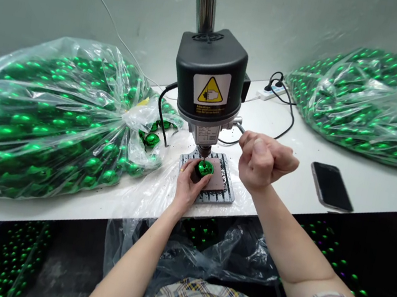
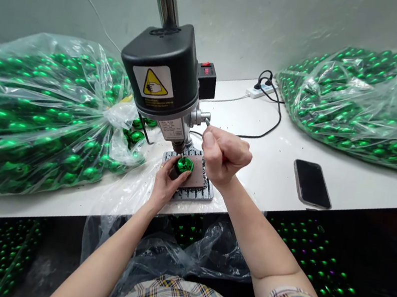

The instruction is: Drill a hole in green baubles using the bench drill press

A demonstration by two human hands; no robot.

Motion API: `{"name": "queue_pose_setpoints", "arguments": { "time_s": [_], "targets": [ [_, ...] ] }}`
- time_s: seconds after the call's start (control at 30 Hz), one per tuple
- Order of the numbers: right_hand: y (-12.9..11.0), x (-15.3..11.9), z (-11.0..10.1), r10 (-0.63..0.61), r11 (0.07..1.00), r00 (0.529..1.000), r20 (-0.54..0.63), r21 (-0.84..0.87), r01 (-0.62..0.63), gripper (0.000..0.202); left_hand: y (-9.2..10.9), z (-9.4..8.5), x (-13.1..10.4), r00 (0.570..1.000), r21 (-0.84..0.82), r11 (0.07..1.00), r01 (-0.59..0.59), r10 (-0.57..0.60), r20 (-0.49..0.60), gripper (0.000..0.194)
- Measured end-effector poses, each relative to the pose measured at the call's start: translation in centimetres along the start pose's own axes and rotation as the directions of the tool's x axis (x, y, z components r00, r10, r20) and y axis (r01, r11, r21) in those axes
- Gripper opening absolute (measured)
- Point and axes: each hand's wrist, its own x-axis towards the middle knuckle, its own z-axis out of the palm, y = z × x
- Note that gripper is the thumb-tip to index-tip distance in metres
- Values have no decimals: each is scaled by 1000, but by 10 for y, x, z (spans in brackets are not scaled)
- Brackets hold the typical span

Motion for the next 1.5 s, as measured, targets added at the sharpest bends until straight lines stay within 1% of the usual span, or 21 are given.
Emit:
{"name": "queue_pose_setpoints", "arguments": {
  "time_s": [0.07, 0.13, 0.23, 0.3, 0.37, 0.43, 0.5, 0.53, 0.57, 0.63, 0.7, 0.77, 0.87, 0.97, 1.0, 1.07, 1.13, 1.17, 1.23, 1.33, 1.5],
  "targets": [
    [-1, 18, 10, 94, 995, 992, -79, -10, -95, 51, -1, 2, 1, 1000, -11, 1000, 16, -16, -4, 44],
    [0, 41, 22, 224, 974, 966, -129, 1, -226, 52, 2, 2, -3, 999, -8, 1000, 19, -19, -39, 45],
    [8, 71, 36, 383, 924, 911, -151, 70, -377, 57, 19, -5, -24, 992, 72, 996, -42, 50, -112, 42],
    [13, 79, 38, 410, 912, 901, -144, 39, -409, 60, 35, -17, -46, 988, 156, 978, -136, 145, -47, 38],
    [16, 80, 37, 408, 912, 904, -129, 11, -410, 60, 47, -35, -65, 972, 195, 955, -225, 208, 106, 42],
    [16, 78, 35, 391, 920, 913, -114, 33, -390, 58, 51, -59, -69, 959, 197, 948, -249, 213, 189, 45],
    [14, 76, 33, 381, 925, 918, -114, 65, -375, 56, 44, -85, -49, 979, 215, 958, -189, 167, 117, 34],
    [12, 76, 33, 387, 922, 915, -118, 69, -381, 54, 37, -97, -30, 991, 242, 961, -133, 129, 33, 24],
    [10, 76, 34, 399, 917, 908, -124, 71, -393, 52, 28, -109, -6, 995, 281, 958, -65, 83, -51, 18],
    [7, 77, 35, 426, 905, 894, -140, 80, -419, 48, 7, -127, 47, 991, 379, 924, 41, 10, -132, 17],
    [5, 77, 36, 439, 899, 886, -151, 87, -430, 46, -14, -136, 95, 988, 454, 879, 147, -107, -112, 19],
    [4, 77, 36, 438, 899, 886, -153, 82, -431, 48, -31, -137, 128, 978, 451, 869, 205, -195, -69, 23],
    [6, 77, 34, 421, 907, 897, -137, 64, -416, 50, -45, -133, 144, 972, 412, 883, 225, -234, -30, 21],
    [7, 76, 33, 405, 915, 907, -119, 51, -401, 50, -45, -135, 134, 968, 327, 912, 248, -248, -42, 27],
    [7, 76, 33, 406, 914, 906, -121, 54, -403, 50, -41, -138, 127, 963, 217, 938, 268, -262, -56, 33],
    [6, 76, 34, 414, 910, 901, -128, 59, -410, 50, -29, -144, 112, 948, -110, 947, 300, -310, -78, 44],
    [6, 76, 35, 415, 910, 900, -136, 59, -410, 49, -13, -149, 95, 930, -400, 862, 311, -364, -61, 51],
    [6, 76, 35, 413, 911, 901, -136, 55, -409, 49, -4, -150, 86, 925, -470, 824, 318, -379, -38, 53],
    [6, 76, 35, 410, 912, 902, -138, 55, -406, 49, 11, -147, 68, 919, -526, 775, 350, -394, 30, 55],
    [9, 77, 34, 414, 910, 899, -139, 65, -409, 50, 24, -133, 47, 909, -542, 736, 405, -387, 155, 57],
    [14, 77, 33, 402, 916, 907, -125, 53, -398, 58, 23, -99, 24, 858, -592, 625, 509, -421, 293, 46]
  ]
}}
